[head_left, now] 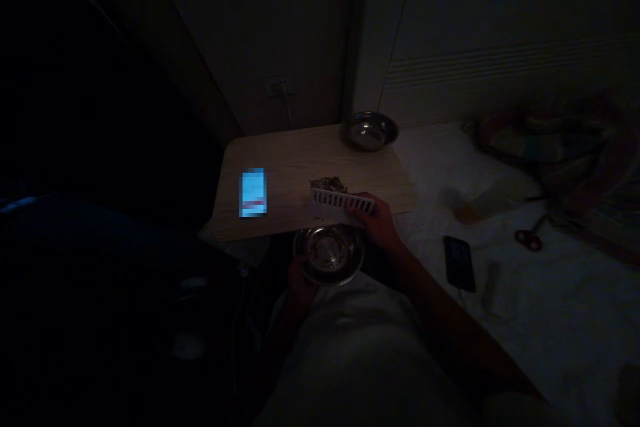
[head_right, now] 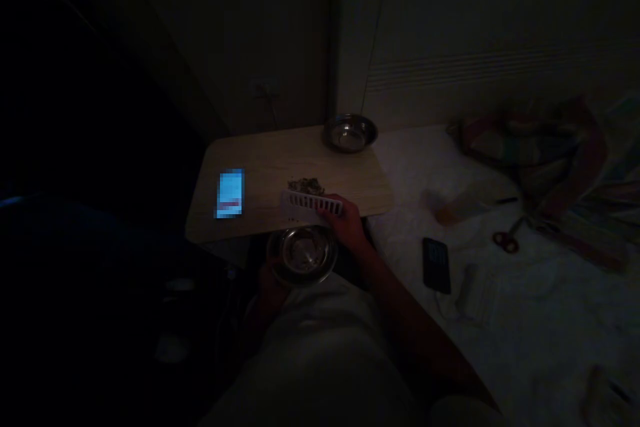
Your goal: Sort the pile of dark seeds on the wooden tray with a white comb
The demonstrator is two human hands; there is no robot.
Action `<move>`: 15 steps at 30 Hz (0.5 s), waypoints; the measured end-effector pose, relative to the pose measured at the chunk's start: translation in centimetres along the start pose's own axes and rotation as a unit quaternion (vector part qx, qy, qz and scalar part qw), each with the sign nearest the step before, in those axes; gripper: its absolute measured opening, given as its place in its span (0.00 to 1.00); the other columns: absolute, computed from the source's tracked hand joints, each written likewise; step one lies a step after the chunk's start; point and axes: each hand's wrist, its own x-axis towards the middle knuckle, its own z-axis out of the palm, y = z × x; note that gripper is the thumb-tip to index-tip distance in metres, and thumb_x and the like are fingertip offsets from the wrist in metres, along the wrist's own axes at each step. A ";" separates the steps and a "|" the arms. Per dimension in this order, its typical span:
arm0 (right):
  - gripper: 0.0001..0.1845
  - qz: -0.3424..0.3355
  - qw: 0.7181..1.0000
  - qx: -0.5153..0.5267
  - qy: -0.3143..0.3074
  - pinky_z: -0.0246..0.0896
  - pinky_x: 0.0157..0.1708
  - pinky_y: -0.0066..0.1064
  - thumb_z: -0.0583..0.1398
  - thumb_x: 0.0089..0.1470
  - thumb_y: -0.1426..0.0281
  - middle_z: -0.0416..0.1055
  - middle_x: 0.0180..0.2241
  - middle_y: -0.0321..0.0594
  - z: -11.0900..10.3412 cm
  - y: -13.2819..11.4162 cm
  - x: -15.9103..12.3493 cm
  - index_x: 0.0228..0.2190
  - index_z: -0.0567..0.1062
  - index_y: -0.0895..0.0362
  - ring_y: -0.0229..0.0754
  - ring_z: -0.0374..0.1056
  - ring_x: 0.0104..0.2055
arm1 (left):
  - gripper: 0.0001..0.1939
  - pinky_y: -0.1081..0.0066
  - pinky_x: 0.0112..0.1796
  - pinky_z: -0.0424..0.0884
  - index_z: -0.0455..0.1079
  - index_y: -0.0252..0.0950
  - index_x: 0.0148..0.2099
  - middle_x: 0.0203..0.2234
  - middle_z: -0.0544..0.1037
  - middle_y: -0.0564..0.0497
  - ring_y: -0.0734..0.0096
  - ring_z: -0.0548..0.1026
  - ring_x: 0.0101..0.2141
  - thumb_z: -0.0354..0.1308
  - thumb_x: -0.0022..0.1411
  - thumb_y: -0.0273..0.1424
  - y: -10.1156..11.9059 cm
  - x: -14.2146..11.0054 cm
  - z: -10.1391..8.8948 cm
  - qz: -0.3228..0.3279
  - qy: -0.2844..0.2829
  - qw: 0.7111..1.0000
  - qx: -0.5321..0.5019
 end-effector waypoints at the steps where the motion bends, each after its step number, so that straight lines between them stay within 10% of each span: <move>1: 0.14 0.004 1.000 0.000 0.004 0.64 0.33 0.33 0.66 0.43 0.62 0.75 0.30 0.36 0.0 0.0 0.0 0.33 0.76 0.55 0.41 0.68 0.32 | 0.04 0.62 0.41 0.72 0.71 0.36 0.28 0.26 0.78 0.48 0.60 0.77 0.36 0.60 0.48 0.32 0.0 -0.1 0.0 -0.006 -0.001 1.000 0.000; 15: 0.13 0.003 1.000 -0.015 -0.012 0.65 0.34 0.33 0.66 0.44 0.63 0.76 0.32 0.37 -0.1 -0.2 -0.5 0.33 0.77 0.55 0.41 0.69 0.33 | 0.01 0.66 0.40 0.72 0.71 0.38 0.28 0.25 0.78 0.50 0.66 0.77 0.33 0.59 0.51 0.28 0.8 -0.7 1.2 -0.038 0.027 0.999 -0.010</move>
